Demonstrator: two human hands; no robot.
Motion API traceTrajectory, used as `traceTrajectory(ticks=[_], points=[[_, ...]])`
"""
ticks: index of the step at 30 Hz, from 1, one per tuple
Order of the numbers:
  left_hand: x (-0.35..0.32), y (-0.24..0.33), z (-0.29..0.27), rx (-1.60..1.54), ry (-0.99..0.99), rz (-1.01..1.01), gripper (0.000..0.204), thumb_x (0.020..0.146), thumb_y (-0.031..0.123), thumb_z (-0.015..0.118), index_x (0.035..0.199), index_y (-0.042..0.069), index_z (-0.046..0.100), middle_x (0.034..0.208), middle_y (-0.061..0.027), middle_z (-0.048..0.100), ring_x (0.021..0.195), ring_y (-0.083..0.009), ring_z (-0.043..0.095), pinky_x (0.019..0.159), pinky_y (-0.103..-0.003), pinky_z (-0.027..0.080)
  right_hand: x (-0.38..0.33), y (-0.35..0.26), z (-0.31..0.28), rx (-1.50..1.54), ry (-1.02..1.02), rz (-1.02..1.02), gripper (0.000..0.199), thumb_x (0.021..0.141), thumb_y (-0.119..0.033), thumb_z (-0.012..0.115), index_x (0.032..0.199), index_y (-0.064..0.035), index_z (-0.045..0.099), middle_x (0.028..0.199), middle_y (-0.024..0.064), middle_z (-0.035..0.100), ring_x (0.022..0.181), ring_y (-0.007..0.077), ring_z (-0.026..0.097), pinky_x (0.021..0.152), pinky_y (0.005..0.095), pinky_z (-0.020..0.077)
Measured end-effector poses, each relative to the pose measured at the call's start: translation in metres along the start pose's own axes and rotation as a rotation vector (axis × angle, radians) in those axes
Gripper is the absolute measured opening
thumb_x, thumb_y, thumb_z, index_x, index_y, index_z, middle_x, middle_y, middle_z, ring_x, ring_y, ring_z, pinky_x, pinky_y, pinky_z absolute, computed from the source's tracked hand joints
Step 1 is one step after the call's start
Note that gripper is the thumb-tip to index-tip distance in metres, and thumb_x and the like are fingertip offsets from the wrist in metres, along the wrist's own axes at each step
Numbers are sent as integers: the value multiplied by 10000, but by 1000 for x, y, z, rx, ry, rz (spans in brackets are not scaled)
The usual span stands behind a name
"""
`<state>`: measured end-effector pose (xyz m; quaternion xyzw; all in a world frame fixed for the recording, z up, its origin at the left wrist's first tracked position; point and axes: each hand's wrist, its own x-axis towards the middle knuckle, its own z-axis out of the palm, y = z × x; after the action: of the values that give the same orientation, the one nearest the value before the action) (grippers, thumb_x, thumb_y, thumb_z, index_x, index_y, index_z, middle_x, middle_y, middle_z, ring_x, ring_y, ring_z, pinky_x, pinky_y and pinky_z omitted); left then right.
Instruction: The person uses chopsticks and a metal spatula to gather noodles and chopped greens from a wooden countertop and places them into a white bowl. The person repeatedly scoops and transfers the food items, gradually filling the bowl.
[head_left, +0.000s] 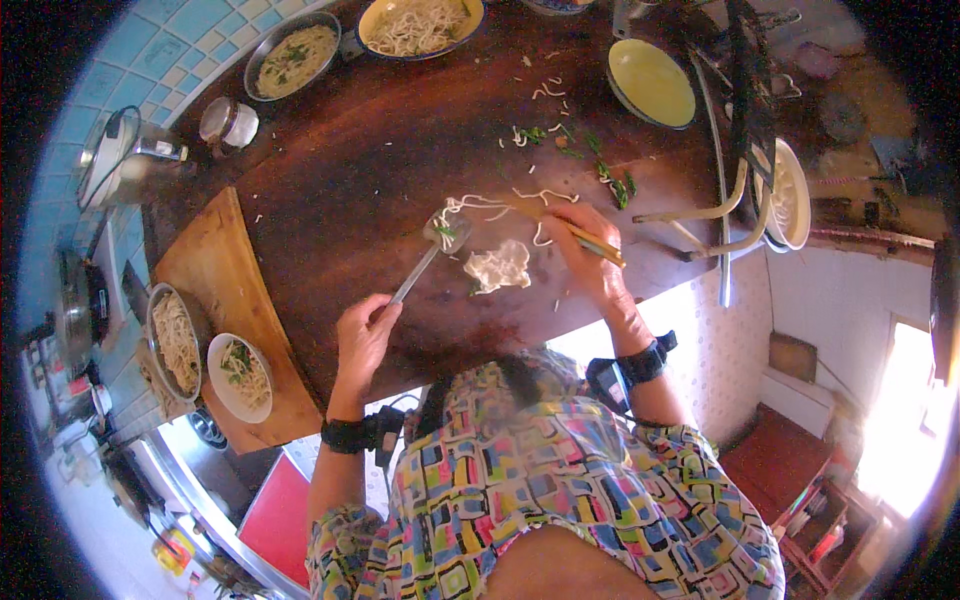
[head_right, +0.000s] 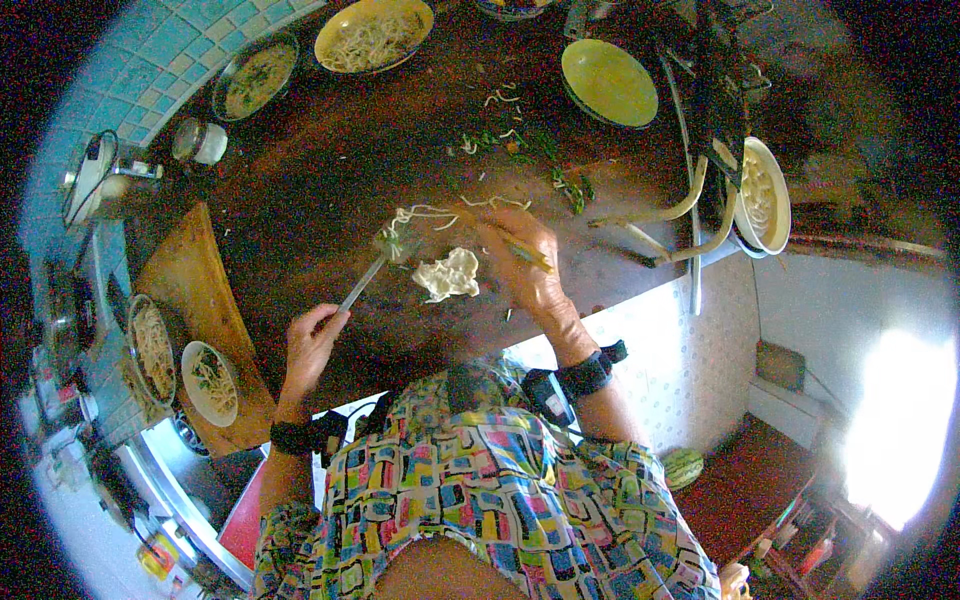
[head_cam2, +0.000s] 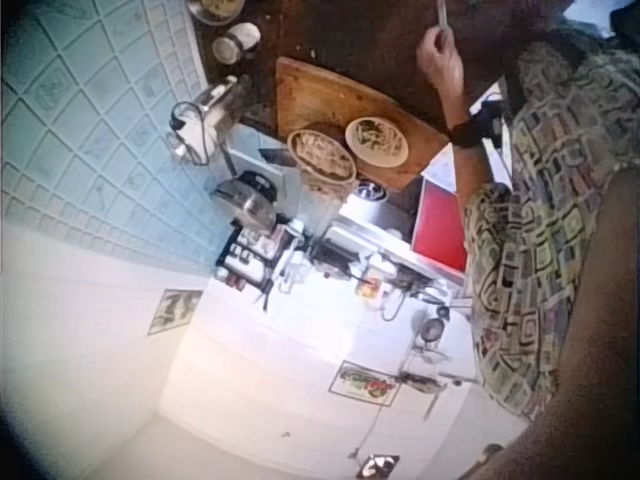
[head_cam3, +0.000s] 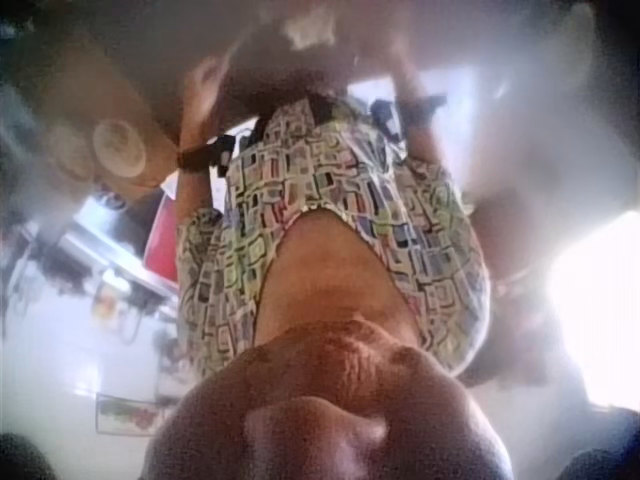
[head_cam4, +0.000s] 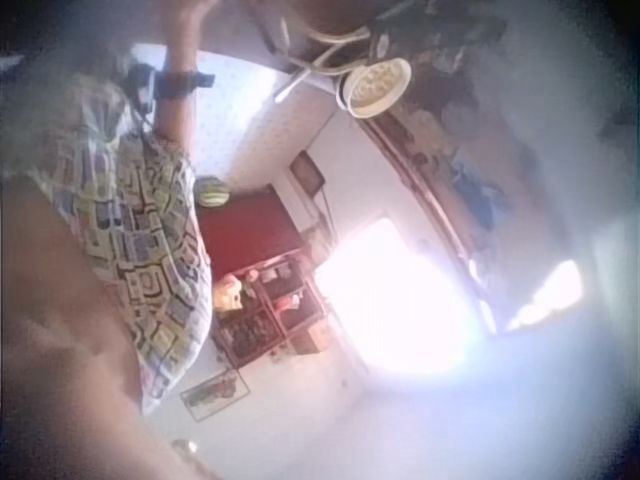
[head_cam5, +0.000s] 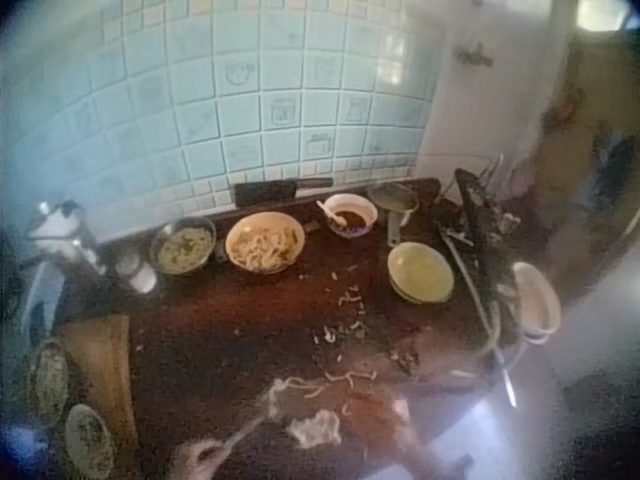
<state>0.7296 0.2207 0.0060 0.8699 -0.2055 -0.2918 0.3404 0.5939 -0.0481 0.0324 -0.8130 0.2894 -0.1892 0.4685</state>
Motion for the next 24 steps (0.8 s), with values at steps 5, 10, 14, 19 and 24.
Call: traceTrajectory(ticks=[5, 10, 14, 19, 24], points=[[7, 11, 8, -9, 75, 34, 244, 791, 248, 659, 890, 26, 647, 827, -103, 642, 765, -203, 596, 706, -292, 443, 3, -3, 12, -22, -151, -120, 203, 801, -148, 619, 967, -32, 633, 892, 135, 628, 812, 264, 609, 725, 327, 487], [7, 13, 9, -28, 122, 258, 155, 780, 140, 647, 847, 3, 619, 623, -108, 558, 554, -181, 519, 529, -285, 392, -9, -9, -2, 35, -135, -125, 183, 807, -135, 615, 950, -21, 624, 872, 129, 617, 778, 258, 605, 689, 323, 486], [5, 16, 2, 6, -14, 156, 207, 787, 204, 659, 872, 16, 646, 796, -108, 643, 749, -219, 614, 675, -307, 455, -31, -11, -26, -6, -82, -66, 172, 805, -132, 616, 932, -17, 623, 844, 125, 607, 725, 244, 608, 645, 312, 487], [22, 23, -2, 161, -97, 184, 211, 785, 206, 652, 867, 12, 645, 783, -104, 642, 731, -212, 615, 662, -306, 457, -43, 7, -37, -18, -11, 6, 172, 808, -136, 602, 931, -19, 628, 832, 114, 603, 717, 222, 602, 630, 307, 481], [34, 33, 7, 153, -57, 275, 161, 765, 163, 639, 840, 22, 623, 716, -160, 587, 642, -281, 557, 581, -356, 426, -39, 26, -29, -77, 103, 64, 185, 798, -154, 612, 934, -32, 633, 847, 122, 609, 737, 268, 598, 652, 326, 485]])
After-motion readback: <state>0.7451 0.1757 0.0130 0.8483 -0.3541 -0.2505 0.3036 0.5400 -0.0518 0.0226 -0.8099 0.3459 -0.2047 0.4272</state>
